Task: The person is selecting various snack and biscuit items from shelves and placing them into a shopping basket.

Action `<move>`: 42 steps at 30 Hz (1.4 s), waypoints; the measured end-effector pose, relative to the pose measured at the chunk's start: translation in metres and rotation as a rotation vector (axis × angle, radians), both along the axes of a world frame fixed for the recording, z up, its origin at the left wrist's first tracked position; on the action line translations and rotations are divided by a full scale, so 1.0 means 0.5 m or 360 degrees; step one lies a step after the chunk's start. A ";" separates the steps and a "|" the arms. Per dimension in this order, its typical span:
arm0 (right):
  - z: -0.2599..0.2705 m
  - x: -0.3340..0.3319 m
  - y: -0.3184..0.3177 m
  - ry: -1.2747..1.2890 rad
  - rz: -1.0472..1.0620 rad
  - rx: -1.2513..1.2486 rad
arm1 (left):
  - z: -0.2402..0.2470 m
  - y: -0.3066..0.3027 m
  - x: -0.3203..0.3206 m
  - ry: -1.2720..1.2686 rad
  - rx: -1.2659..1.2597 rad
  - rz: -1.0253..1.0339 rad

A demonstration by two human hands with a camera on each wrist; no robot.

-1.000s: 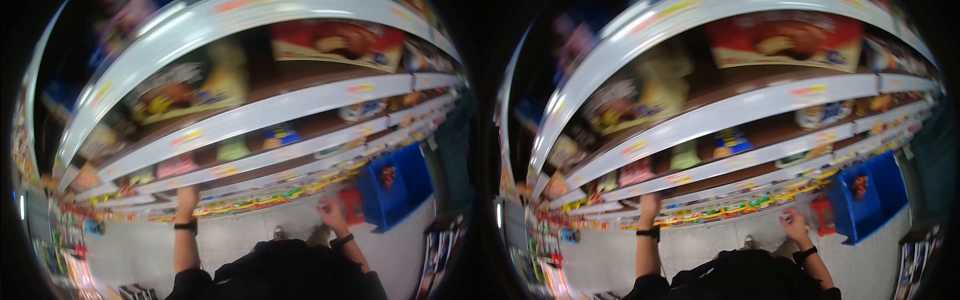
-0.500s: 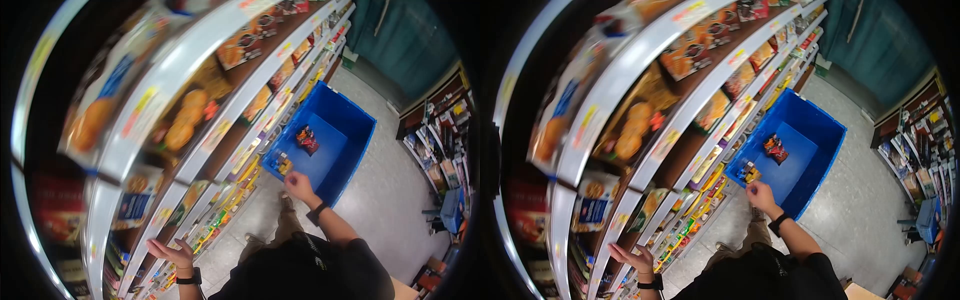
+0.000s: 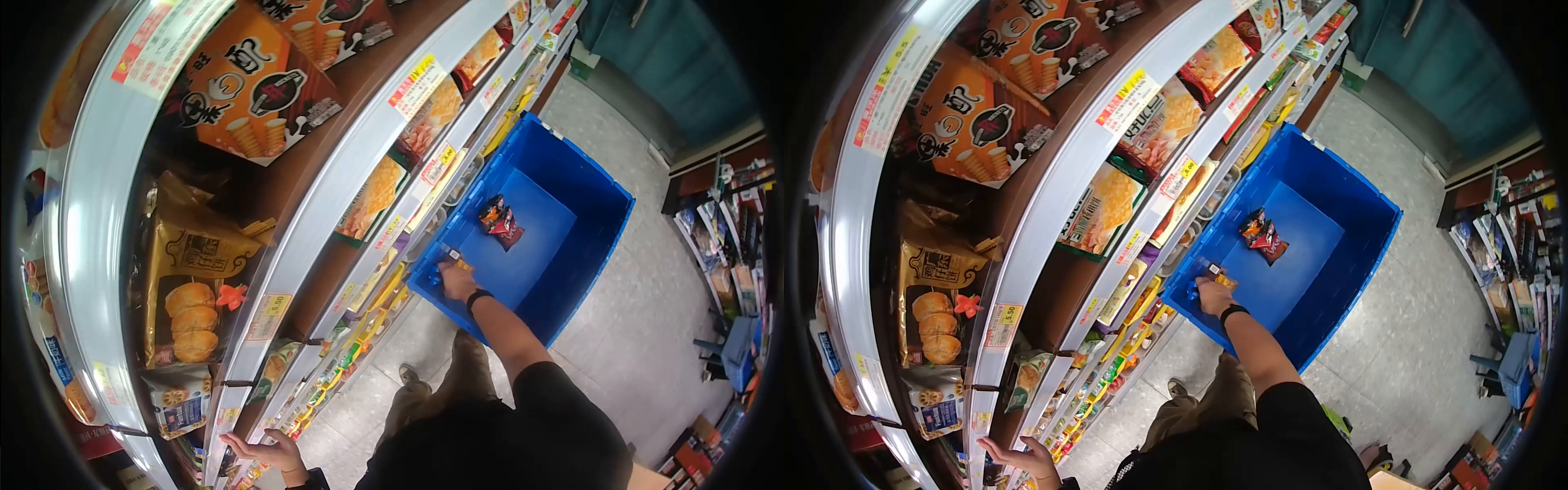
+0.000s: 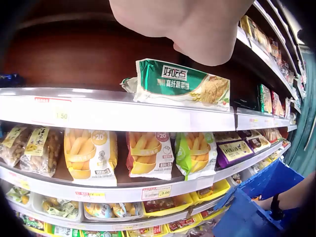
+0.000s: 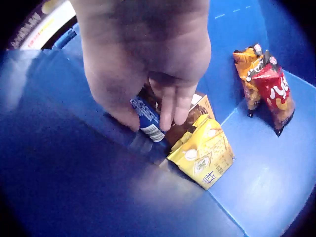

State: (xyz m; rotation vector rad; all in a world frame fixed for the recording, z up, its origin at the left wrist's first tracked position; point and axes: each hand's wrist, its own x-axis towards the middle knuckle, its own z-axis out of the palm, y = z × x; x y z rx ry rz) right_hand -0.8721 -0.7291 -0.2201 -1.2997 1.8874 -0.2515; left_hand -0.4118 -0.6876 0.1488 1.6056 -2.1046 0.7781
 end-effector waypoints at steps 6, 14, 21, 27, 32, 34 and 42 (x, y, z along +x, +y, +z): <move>0.009 -0.004 0.011 0.0113 -0.0150 -0.0116 | 0.024 0.018 0.005 0.0014 0.0021 0.0007; 0.296 0.000 0.150 -0.0532 -0.0939 -0.0745 | 0.042 0.035 -0.003 0.0287 -0.0188 -0.0188; 0.534 0.283 0.232 -0.1669 -0.0182 -0.0925 | 0.037 0.067 0.061 0.0922 0.0957 -0.0981; 0.669 0.655 0.300 -0.1801 0.0169 -0.0847 | -0.031 0.126 0.271 0.2049 0.2215 -0.1252; 0.669 0.949 0.347 -0.1518 0.0577 -0.1107 | -0.110 0.207 0.481 0.2728 0.1922 -0.1249; 0.665 1.048 0.366 -0.1333 0.0784 -0.1142 | -0.120 0.249 0.563 0.3014 0.1841 -0.1084; 0.702 1.303 0.429 -0.0881 0.1394 -0.1100 | -0.172 0.390 0.829 0.3700 0.1256 -0.0410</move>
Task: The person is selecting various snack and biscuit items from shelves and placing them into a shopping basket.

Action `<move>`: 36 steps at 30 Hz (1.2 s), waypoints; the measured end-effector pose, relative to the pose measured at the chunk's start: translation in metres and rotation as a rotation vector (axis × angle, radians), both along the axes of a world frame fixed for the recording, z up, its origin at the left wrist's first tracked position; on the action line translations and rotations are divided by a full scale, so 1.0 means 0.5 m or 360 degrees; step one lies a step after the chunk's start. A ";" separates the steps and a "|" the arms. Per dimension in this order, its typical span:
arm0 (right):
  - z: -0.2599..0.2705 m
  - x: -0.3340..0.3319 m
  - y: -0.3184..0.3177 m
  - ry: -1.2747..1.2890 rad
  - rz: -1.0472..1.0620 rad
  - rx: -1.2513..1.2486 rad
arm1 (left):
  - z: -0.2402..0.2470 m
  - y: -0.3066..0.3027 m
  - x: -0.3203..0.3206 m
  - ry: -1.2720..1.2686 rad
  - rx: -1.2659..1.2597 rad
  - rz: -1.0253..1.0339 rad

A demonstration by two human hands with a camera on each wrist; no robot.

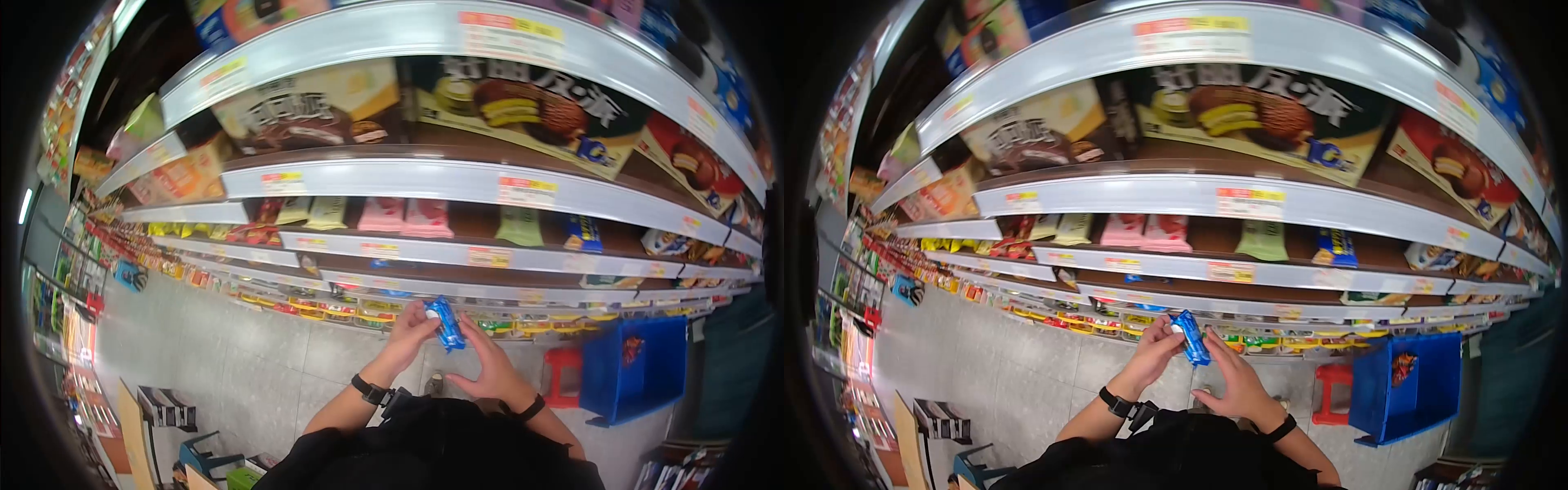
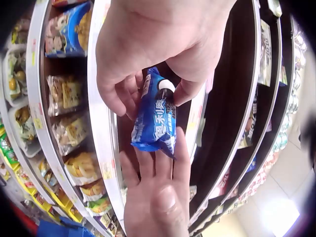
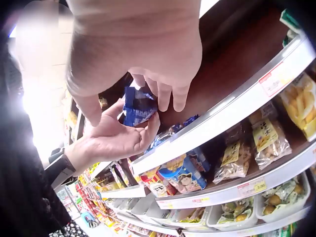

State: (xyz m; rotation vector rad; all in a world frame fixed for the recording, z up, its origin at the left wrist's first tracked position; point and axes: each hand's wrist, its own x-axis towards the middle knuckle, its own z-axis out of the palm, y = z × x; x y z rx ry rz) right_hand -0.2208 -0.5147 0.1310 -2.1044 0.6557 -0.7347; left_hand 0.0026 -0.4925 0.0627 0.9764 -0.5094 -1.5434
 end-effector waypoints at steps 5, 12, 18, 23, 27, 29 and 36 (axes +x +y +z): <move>-0.047 0.025 0.029 0.0351 -0.0124 0.0097 | -0.001 -0.010 0.168 -0.0911 -0.0247 0.0595; -0.090 0.005 0.060 0.0197 -0.0320 0.0079 | 0.093 -0.048 0.322 -0.2395 -0.0673 0.0730; -0.091 -0.007 0.065 0.0139 -0.0406 0.0054 | 0.061 -0.099 0.384 -0.3084 -0.0734 0.0001; -0.086 -0.029 0.068 0.0012 -0.0515 0.0120 | 0.014 -0.125 0.372 -0.3098 -0.0738 0.0127; -0.093 -0.065 0.038 0.0155 -0.0531 0.0134 | 0.051 -0.145 0.314 -0.3092 -0.0671 0.0235; -0.110 -0.086 0.026 0.0147 -0.0619 0.0210 | 0.053 -0.163 0.262 -0.3041 -0.0897 0.0375; -0.207 -0.176 -0.033 0.0135 -0.0751 0.0377 | 0.093 -0.237 -0.056 -0.2587 -0.1600 -0.0229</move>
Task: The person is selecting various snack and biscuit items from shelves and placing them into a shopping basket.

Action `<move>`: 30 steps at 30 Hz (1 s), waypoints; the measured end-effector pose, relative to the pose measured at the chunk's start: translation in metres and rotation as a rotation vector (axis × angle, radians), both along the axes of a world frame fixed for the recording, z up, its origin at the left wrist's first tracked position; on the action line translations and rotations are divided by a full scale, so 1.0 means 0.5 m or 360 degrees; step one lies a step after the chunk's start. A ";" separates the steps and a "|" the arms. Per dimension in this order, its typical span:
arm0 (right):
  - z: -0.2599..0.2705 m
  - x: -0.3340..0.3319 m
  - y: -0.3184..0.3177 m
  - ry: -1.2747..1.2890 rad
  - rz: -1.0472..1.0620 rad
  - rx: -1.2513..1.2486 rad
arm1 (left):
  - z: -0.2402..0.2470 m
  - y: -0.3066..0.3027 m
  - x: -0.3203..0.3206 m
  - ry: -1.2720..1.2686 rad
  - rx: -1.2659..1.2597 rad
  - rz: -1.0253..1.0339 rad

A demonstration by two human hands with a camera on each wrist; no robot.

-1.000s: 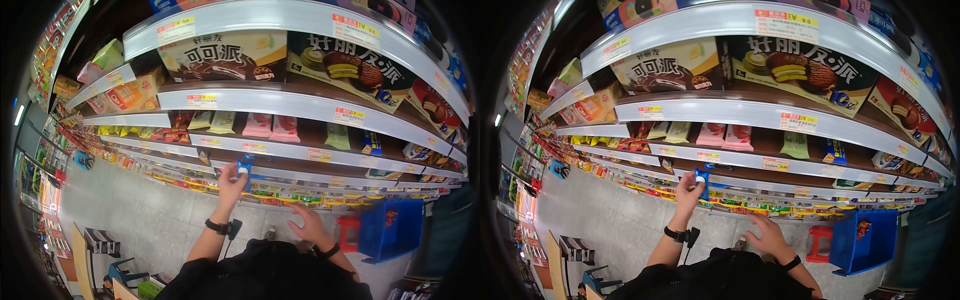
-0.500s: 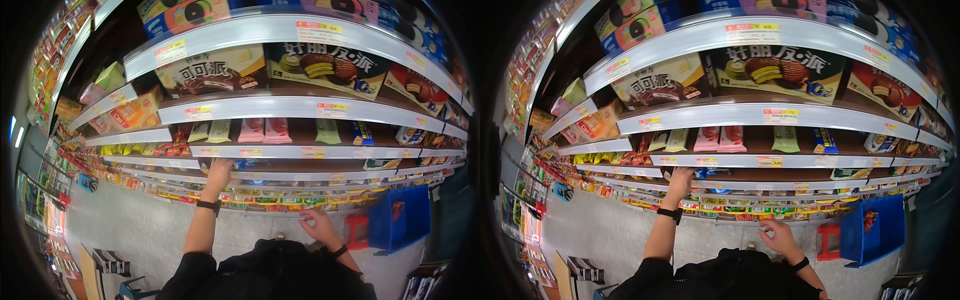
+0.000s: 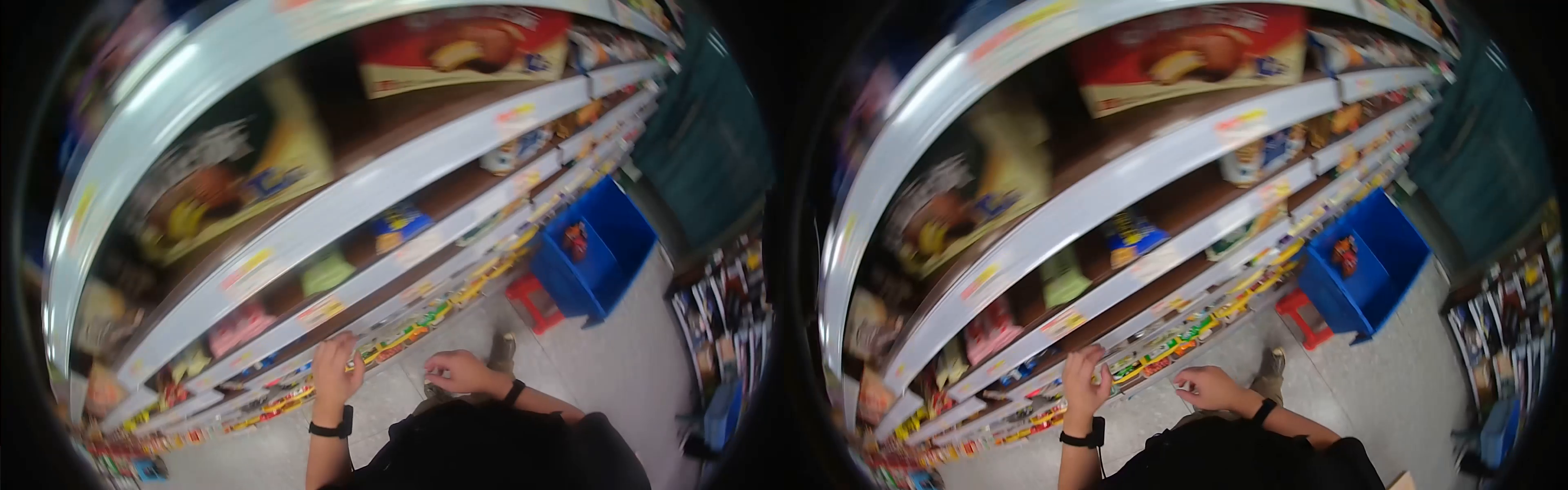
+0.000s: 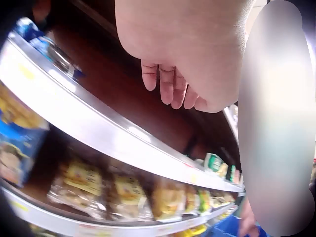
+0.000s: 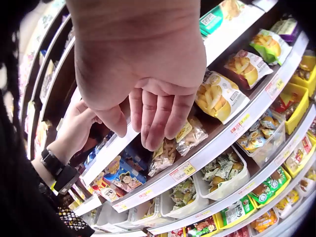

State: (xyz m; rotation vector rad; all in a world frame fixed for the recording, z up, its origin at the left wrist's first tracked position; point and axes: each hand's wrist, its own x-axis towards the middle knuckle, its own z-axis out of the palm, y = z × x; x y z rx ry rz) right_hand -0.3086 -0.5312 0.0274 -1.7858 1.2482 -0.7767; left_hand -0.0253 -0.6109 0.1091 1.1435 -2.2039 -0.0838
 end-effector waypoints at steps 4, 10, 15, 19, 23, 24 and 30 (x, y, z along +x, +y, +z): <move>0.010 -0.110 -0.061 -0.0161 -0.0093 0.0021 | 0.062 -0.051 -0.237 0.0133 0.0030 -0.0435; -0.008 -0.427 -0.110 -0.0271 -0.0569 -0.0081 | 0.106 -0.156 -0.565 0.0045 -0.0114 -0.0504; -0.051 -0.791 -0.121 -0.0270 -0.1275 0.0244 | 0.034 -0.216 -0.789 0.0269 -0.0043 -0.0059; -0.156 -1.057 -0.154 0.0216 -0.1505 0.0346 | 0.029 -0.241 -0.864 -0.0248 -0.0492 0.0545; -0.280 -1.204 -0.229 0.0585 -0.1355 0.0250 | 0.012 -0.265 -0.914 -0.0096 -0.0454 0.0571; -0.318 -1.224 -0.251 0.0686 -0.1151 0.0242 | 0.012 -0.269 -0.926 -0.0023 -0.0468 0.0553; -0.507 -1.210 -0.327 0.1126 -0.0324 0.0208 | 0.021 -0.276 -0.945 -0.0186 -0.0556 0.0788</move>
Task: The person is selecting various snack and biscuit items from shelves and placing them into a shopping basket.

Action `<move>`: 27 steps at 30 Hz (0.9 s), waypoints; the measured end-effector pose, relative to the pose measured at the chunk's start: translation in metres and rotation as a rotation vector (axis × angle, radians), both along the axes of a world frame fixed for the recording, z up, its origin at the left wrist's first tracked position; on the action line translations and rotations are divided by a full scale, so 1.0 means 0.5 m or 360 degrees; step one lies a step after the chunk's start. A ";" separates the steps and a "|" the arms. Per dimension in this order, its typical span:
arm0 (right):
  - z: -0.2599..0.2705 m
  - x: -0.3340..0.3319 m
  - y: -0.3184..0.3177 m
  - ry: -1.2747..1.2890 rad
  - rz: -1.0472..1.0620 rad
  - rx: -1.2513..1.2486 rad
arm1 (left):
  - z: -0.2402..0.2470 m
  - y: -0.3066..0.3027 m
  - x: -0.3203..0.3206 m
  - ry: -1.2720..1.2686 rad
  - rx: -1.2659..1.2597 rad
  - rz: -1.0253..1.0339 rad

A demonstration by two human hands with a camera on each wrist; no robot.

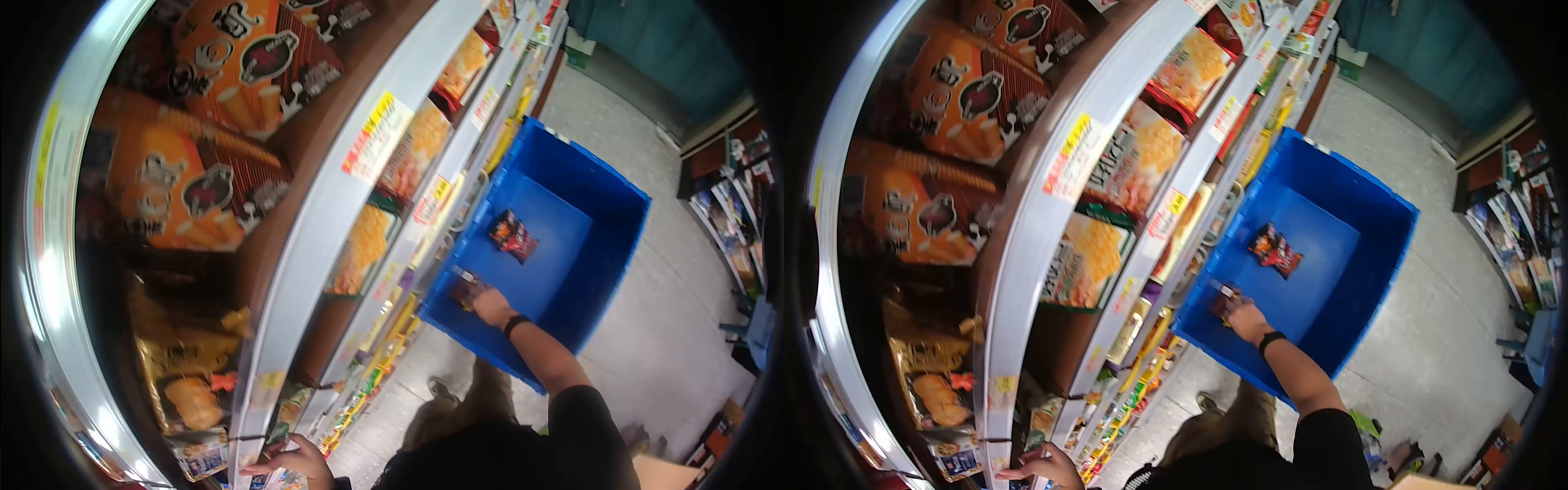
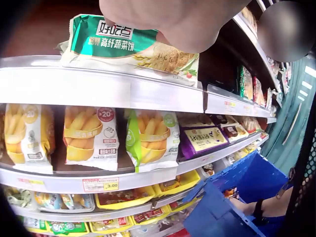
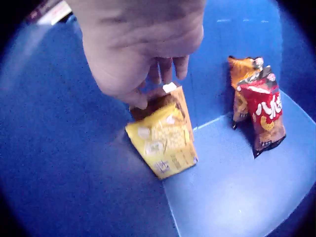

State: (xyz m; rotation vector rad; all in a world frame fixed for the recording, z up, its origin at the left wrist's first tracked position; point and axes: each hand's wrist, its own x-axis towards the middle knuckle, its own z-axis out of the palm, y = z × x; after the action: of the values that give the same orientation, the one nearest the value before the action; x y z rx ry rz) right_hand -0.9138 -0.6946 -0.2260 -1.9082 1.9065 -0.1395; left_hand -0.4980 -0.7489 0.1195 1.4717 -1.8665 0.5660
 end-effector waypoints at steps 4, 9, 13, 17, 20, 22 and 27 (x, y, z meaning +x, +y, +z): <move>-0.098 0.011 0.021 0.0255 0.0134 -0.0294 | -0.003 0.022 0.043 -0.0461 -0.0095 0.0415; -0.116 0.002 0.035 0.0070 0.0026 -0.0130 | 0.022 0.045 0.072 -0.1077 0.0549 0.0901; -0.149 -0.001 0.041 0.0261 0.0236 0.0199 | -0.002 0.066 0.075 0.0038 0.0262 0.0232; -0.158 -0.003 0.075 0.0393 0.0337 0.0375 | 0.018 0.097 0.049 0.0042 0.0344 0.0192; -0.043 -0.020 0.093 0.0485 0.0194 0.0611 | 0.057 0.142 0.044 0.0155 0.0382 0.0074; 0.072 -0.027 0.112 0.0428 -0.0317 0.0720 | 0.090 0.189 0.065 0.0140 0.0433 0.0109; 0.314 -0.059 0.190 0.0279 -0.0853 0.0504 | 0.242 0.284 0.111 -0.0229 -0.0232 -0.0736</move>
State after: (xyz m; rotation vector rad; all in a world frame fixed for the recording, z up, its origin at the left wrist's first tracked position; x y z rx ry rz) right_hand -0.9433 -0.5998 -0.0691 -1.2099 2.3553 0.1677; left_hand -0.4424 -0.6071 0.2406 0.8810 -2.1368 0.5758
